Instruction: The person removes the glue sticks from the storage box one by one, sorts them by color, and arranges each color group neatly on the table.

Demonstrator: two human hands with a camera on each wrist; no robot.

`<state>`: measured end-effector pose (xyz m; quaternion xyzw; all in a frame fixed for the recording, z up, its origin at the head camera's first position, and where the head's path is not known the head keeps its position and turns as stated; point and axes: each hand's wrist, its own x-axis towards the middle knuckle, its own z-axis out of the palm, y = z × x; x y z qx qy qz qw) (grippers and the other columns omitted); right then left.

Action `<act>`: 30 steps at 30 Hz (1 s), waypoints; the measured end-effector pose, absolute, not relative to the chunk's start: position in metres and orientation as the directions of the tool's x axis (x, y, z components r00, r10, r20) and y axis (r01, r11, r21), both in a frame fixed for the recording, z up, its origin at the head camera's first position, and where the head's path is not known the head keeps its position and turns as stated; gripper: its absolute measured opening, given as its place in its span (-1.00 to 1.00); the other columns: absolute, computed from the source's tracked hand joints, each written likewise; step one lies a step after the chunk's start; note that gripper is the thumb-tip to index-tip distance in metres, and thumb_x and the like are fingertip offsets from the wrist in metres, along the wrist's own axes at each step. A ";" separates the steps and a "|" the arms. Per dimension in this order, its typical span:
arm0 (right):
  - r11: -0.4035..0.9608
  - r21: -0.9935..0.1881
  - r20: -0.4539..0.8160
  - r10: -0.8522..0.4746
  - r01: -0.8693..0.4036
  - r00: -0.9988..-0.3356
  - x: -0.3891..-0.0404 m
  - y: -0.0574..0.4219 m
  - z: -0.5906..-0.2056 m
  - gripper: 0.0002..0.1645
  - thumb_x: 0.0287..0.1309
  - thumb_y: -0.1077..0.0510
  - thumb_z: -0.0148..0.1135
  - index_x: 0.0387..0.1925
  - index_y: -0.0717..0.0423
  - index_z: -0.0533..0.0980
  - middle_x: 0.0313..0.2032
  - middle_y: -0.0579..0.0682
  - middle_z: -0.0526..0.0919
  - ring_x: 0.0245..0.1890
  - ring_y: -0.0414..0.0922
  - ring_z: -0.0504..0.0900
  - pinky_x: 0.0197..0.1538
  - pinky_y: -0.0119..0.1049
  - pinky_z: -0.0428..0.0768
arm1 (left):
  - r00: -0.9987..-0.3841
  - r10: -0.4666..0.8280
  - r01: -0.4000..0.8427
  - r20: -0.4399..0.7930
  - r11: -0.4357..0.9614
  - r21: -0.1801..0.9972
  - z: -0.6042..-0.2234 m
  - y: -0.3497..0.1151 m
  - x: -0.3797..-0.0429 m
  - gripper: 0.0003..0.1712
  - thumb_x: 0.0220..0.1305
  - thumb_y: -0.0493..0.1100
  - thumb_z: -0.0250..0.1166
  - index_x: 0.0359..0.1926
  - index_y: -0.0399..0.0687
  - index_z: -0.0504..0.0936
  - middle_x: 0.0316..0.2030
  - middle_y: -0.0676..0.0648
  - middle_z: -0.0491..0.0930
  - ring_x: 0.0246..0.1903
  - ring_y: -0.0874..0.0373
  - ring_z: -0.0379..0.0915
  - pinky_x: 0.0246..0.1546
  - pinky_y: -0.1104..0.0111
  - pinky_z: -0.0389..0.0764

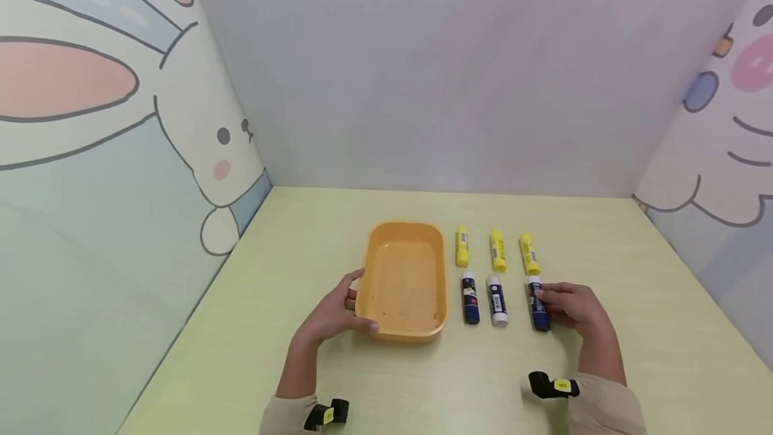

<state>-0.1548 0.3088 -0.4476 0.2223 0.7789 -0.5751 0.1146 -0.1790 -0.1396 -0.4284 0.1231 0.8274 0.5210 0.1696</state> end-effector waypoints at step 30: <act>0.253 -0.835 -0.420 0.281 0.489 -0.863 -0.149 0.317 -0.451 -0.18 0.13 -0.11 0.26 0.22 0.38 0.26 -0.23 0.09 0.52 -0.34 -0.09 0.48 -0.32 -0.25 0.51 | -0.930 0.351 0.053 -0.114 0.432 0.900 -0.437 -0.146 -0.178 0.18 -0.20 -0.06 0.57 0.41 0.01 0.06 -0.02 -0.19 0.46 -0.08 -0.04 0.46 -0.17 0.10 0.50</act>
